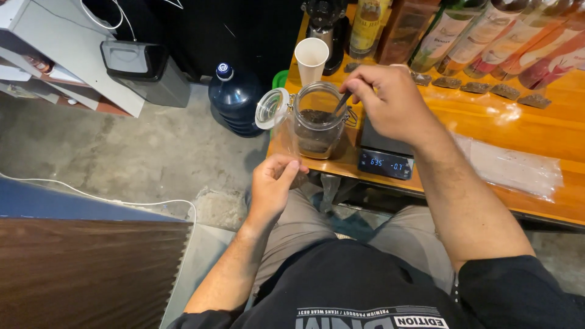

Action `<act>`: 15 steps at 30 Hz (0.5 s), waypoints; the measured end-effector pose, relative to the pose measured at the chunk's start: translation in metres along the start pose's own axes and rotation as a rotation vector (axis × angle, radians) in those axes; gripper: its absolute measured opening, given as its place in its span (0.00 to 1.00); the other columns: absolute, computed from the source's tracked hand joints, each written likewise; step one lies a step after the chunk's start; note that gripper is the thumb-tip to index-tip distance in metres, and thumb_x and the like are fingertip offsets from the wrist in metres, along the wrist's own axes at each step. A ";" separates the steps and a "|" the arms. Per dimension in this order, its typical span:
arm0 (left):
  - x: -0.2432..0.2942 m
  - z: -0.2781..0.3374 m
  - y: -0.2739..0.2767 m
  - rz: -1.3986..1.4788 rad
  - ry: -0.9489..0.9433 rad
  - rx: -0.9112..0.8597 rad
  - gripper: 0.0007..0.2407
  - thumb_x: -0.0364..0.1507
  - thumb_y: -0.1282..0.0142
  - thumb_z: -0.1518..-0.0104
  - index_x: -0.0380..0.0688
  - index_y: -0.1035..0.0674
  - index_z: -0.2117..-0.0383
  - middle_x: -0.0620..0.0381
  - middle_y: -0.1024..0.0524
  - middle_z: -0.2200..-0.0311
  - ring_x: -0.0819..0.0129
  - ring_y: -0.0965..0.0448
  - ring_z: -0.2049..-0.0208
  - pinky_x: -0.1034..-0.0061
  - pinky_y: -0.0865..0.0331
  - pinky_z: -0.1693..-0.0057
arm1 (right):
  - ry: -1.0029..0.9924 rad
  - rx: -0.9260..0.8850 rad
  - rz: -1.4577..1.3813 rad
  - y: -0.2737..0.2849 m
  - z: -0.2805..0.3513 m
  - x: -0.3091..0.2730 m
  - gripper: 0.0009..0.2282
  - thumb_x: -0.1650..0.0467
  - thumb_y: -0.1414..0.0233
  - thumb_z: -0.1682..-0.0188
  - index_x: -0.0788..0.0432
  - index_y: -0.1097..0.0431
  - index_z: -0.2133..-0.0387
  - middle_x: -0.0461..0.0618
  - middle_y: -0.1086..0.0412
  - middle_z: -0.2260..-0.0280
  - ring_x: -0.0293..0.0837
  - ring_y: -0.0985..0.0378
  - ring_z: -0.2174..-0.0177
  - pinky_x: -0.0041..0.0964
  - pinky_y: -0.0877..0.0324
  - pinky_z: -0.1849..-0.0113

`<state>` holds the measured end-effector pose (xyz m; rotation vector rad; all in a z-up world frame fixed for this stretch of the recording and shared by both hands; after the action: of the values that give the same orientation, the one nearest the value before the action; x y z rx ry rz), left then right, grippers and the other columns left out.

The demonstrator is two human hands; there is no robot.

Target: Scooping coffee beans from a glass jar into small plastic bags and weighing them on a digital scale.

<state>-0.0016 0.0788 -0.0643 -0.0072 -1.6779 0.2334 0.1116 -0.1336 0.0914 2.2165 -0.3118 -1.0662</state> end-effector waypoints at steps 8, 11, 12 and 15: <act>0.018 0.005 -0.013 -0.101 0.040 -0.053 0.03 0.26 0.40 0.41 0.43 0.21 0.71 0.55 0.16 0.71 0.73 0.16 0.66 0.81 0.24 0.56 | -0.033 0.453 -0.204 0.040 0.032 0.025 0.13 0.68 0.58 0.31 0.66 0.31 0.59 0.55 0.30 0.65 0.42 0.28 0.69 0.33 0.34 0.64; 0.022 0.006 -0.017 -0.182 0.010 -0.058 0.06 0.26 0.38 0.43 0.46 0.24 0.75 0.60 0.18 0.72 0.78 0.21 0.68 0.82 0.28 0.58 | 0.023 0.627 -0.270 0.054 0.044 0.016 0.17 0.61 0.56 0.32 0.65 0.34 0.60 0.58 0.32 0.63 0.44 0.30 0.69 0.33 0.35 0.64; 0.024 0.008 -0.018 -0.244 -0.021 -0.057 0.10 0.27 0.36 0.44 0.48 0.27 0.79 0.65 0.20 0.73 0.82 0.26 0.71 0.83 0.32 0.61 | 0.026 0.669 -0.321 0.057 0.049 0.013 0.18 0.59 0.55 0.33 0.65 0.36 0.61 0.57 0.35 0.65 0.44 0.32 0.69 0.33 0.37 0.64; 0.037 0.008 -0.020 -0.518 -0.162 -0.073 0.02 0.30 0.37 0.44 0.49 0.18 0.72 0.66 0.17 0.73 0.74 0.22 0.70 0.78 0.31 0.60 | 0.055 0.690 -0.407 0.060 0.059 0.002 0.20 0.57 0.52 0.34 0.64 0.38 0.62 0.55 0.37 0.66 0.42 0.36 0.72 0.34 0.37 0.65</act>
<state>-0.0117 0.0629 -0.0252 0.3960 -1.7863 -0.2233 0.0715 -0.2066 0.1021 3.0159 -0.2291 -1.2307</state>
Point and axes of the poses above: each hand's wrist, its own z-axis away from the middle knuckle, its own y-axis out of the back of the hand, x = y × z, the point moved 3 cm from there along -z, towards the middle knuckle
